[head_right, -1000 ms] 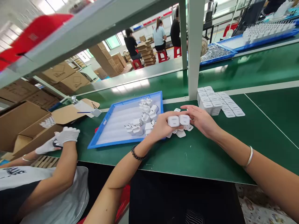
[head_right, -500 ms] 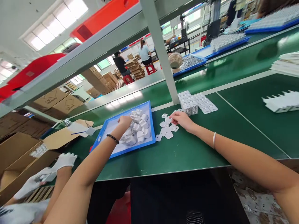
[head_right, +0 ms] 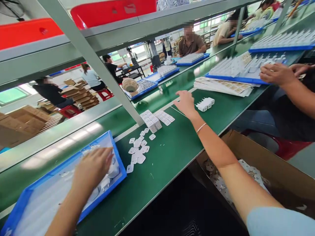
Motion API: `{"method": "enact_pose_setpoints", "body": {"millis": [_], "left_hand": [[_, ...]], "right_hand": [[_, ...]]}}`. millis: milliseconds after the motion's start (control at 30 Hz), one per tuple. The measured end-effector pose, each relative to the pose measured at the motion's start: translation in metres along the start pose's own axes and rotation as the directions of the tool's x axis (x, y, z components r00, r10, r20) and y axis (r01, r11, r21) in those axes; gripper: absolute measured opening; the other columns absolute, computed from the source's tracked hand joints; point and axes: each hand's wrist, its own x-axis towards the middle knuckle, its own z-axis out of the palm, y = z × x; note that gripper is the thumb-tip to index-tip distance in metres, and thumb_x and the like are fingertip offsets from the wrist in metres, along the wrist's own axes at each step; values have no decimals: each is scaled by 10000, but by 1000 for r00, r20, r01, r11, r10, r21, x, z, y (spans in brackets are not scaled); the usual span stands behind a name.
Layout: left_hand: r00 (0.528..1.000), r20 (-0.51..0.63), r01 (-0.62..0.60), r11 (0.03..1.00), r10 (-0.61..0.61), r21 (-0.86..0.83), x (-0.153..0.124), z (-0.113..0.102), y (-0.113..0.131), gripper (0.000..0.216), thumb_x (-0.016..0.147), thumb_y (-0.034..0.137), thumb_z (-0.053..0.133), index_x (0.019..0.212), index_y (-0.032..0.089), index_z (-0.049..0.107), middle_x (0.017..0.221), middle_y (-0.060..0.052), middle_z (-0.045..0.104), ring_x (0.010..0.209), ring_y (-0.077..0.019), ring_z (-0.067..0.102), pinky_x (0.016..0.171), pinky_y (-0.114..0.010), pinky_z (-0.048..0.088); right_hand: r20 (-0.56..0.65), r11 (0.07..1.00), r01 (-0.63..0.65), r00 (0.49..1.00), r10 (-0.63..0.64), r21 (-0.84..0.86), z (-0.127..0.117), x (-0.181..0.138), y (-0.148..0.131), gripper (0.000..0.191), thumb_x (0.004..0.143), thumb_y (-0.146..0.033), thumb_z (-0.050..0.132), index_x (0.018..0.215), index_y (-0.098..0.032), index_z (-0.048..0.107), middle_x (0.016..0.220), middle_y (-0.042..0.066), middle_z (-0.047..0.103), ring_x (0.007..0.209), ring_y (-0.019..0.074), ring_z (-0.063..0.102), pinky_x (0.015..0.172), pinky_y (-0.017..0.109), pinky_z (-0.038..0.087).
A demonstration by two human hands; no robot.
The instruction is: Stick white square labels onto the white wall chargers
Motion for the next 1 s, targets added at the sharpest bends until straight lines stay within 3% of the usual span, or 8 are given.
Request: {"method": "enact_pose_setpoints", "body": {"millis": [133, 333, 433, 533, 633, 733, 867, 1000], "left_hand": [[885, -386, -312, 947, 261, -74, -1, 30, 51, 236, 936, 121, 483, 940, 175, 713, 877, -83, 761, 860, -257, 716, 770, -384, 585], [857, -462, -368, 899, 228, -239, -1, 47, 80, 197, 926, 94, 501, 886, 161, 682, 835, -79, 744, 799, -240, 702, 753, -372, 592], [887, -429, -311, 907, 170, -283, -14, 52, 83, 201, 947, 113, 495, 929, 164, 689, 879, -74, 756, 840, -223, 711, 800, -352, 595], [905, -421, -208, 932, 68, -296, -22, 52, 92, 251, 972, 159, 491, 1126, 157, 688, 1089, -111, 765, 1072, -256, 708, 953, -389, 573], [848, -529, -155, 942, -27, -297, -13, 39, 109, 384, 975, 214, 508, 1338, 138, 610, 1316, -162, 696, 1290, -323, 621, 1097, -483, 498], [856, -512, -123, 932, -74, -341, 8, 23, 124, 520, 952, 196, 530, 1471, 176, 500, 1484, -182, 578, 1365, -387, 558, 1092, -568, 484], [934, -265, 22, 777, -241, -629, 23, 21, 110, 401, 925, 150, 557, 1321, 129, 616, 1346, -192, 677, 1141, -317, 705, 889, -411, 598], [811, -197, 33, 378, -551, -925, 17, 36, 72, 311, 871, 221, 709, 1179, 187, 685, 1223, -97, 752, 1107, -243, 715, 952, -347, 573]], "right_hand": [[-87, 951, -185, 982, 168, -247, -33, -18, 64, 525, 752, -249, 822, 1216, -88, 635, 1382, 285, 517, 1338, 483, 375, 1079, 653, 301], [-101, 874, -240, 971, 217, -423, -48, -48, 98, 375, 966, -406, 654, 1296, -228, 626, 1440, 117, 538, 1280, 288, 528, 1094, 525, 426], [-72, 892, -189, 982, 175, -410, -54, -55, 87, 356, 915, -439, 702, 1215, -253, 653, 1316, 134, 611, 1212, 304, 563, 1052, 528, 448], [-16, 946, -51, 999, 48, -319, -48, -70, 56, 456, 790, -419, 799, 1189, -271, 636, 1150, 170, 640, 1174, 461, 555, 947, 604, 449], [145, 978, 132, 983, -108, -162, -27, -101, 5, 640, 737, -463, 813, 1296, -279, 563, 1047, 152, 640, 963, 409, 620, 827, 536, 481], [330, 957, 289, 904, -274, 3, 1, -135, -56, 688, 635, -438, 871, 1248, -295, 595, 1028, 77, 665, 889, 317, 642, 818, 441, 517], [558, 905, 326, 713, -425, 273, 35, -148, -111, 630, 685, -291, 788, 1273, -285, 561, 978, 28, 671, 880, 255, 642, 861, 389, 522], [747, 895, 127, 509, -429, 427, 69, -122, -122, 645, 783, -498, 715, 1355, -271, 520, 1078, 54, 689, 870, 226, 672, 741, 342, 542]]}}
